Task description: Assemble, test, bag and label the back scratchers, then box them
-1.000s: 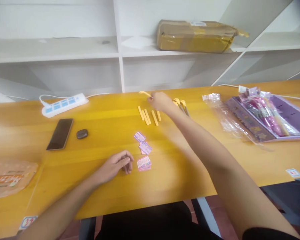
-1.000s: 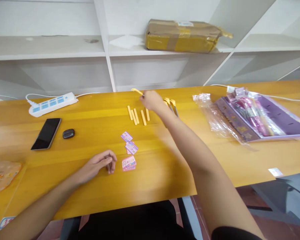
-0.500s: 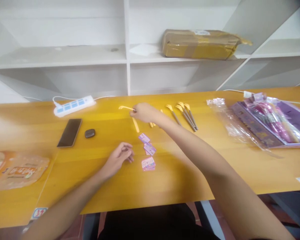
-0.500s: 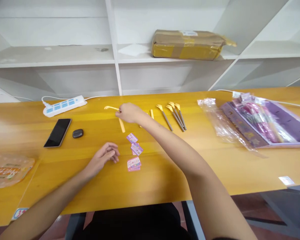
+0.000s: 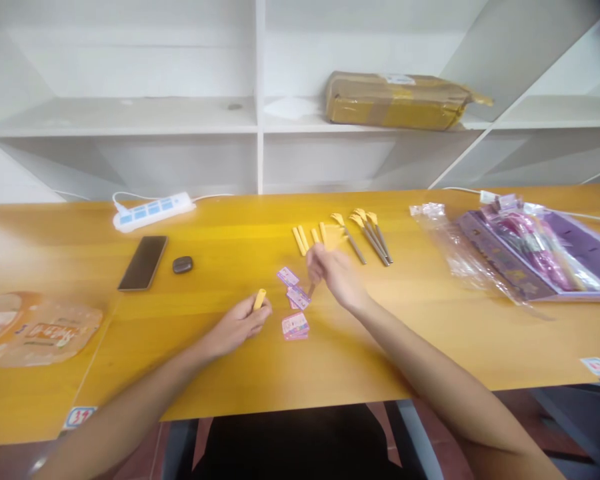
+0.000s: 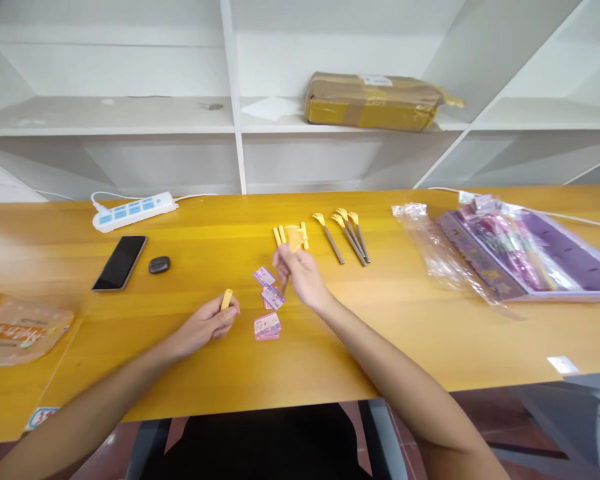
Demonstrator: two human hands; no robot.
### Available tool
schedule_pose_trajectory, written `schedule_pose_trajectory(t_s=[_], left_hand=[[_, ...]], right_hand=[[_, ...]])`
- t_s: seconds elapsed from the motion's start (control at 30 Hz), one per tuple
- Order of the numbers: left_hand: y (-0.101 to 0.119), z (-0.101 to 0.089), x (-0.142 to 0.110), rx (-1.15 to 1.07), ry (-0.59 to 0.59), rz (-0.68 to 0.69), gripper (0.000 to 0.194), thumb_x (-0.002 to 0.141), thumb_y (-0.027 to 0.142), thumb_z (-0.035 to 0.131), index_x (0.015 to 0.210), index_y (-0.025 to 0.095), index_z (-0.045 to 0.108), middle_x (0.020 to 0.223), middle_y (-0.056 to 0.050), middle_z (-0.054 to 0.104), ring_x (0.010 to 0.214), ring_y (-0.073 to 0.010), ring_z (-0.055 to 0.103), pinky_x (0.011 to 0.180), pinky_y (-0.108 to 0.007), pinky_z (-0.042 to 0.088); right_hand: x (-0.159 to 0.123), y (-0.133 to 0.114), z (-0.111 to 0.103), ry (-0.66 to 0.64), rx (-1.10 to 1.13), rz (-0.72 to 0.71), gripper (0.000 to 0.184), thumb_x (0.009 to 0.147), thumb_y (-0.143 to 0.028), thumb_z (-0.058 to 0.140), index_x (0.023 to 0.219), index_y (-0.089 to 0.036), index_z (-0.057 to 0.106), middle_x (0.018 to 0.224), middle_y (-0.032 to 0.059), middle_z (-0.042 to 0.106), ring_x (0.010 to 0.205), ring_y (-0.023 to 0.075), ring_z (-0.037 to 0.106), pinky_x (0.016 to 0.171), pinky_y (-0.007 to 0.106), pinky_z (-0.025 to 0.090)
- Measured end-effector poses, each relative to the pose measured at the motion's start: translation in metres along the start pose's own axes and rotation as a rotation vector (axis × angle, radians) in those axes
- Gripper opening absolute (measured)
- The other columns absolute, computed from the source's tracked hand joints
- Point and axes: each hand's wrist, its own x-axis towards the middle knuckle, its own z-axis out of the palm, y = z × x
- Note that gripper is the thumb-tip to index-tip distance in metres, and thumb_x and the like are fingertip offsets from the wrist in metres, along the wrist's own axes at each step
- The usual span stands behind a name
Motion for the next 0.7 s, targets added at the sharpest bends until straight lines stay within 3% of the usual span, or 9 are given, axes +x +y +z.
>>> schedule_pose_trajectory(t_s=[0.07,0.13,0.27,0.37,0.5,0.7], left_hand=[[0.0,-0.001,0.001,-0.053,0.018,0.004,0.04,0.104,0.06,0.059,0.105,0.02,0.054,0.075,0.007,0.038,0.061,-0.0091,0.032,0.058,-0.026,0.025],[0.0,-0.002,0.002,-0.083,0.022,0.001,0.044,0.105,0.062,0.056,0.107,0.019,0.057,0.075,0.006,0.038,0.062,-0.0095,0.031,0.057,-0.026,0.024],[-0.002,-0.002,0.003,-0.109,0.003,-0.04,0.048,0.104,0.067,0.056,0.103,0.018,0.057,0.073,0.007,0.035,0.06,-0.0092,0.026,0.055,-0.026,0.019],[-0.001,-0.001,0.001,-0.109,-0.025,-0.09,0.049,0.103,0.069,0.056,0.101,0.019,0.057,0.072,0.007,0.033,0.06,-0.0095,0.025,0.055,-0.025,0.019],[0.002,0.0,-0.002,-0.06,-0.057,-0.154,0.05,0.103,0.07,0.055,0.102,0.02,0.058,0.073,0.006,0.037,0.06,-0.0101,0.027,0.054,-0.025,0.021],[0.01,0.0,-0.005,0.027,-0.079,-0.171,0.047,0.105,0.066,0.051,0.104,0.02,0.061,0.074,0.005,0.04,0.063,-0.0112,0.031,0.056,-0.025,0.025]], right_hand=[[0.006,0.014,-0.016,0.17,0.012,-0.055,0.067,0.096,-0.084,0.05,0.071,-0.023,0.063,0.071,0.004,0.056,0.071,0.0189,0.052,0.064,0.032,0.041],[0.009,0.031,-0.025,0.233,0.019,-0.051,0.069,0.094,-0.086,0.053,0.071,-0.023,0.066,0.069,0.003,0.051,0.066,0.0176,0.047,0.059,0.032,0.036],[0.006,0.053,-0.027,0.115,0.218,0.11,0.067,0.091,-0.087,0.056,0.074,-0.023,0.065,0.058,-0.0052,0.025,0.05,0.0124,0.023,0.05,0.029,0.018],[0.001,0.054,-0.023,0.067,0.363,0.162,0.064,0.091,-0.086,0.06,0.081,-0.023,0.067,0.058,-0.0062,0.029,0.048,0.0102,0.021,0.049,0.028,0.016],[-0.005,0.049,-0.017,0.008,0.433,0.211,0.059,0.092,-0.083,0.061,0.088,-0.024,0.066,0.057,-0.0059,0.041,0.046,0.0098,0.026,0.048,0.028,0.023],[-0.007,0.051,-0.014,-0.045,0.496,0.27,0.057,0.09,-0.08,0.067,0.085,-0.023,0.067,0.056,-0.0051,0.046,0.046,0.009,0.027,0.049,0.028,0.02]])
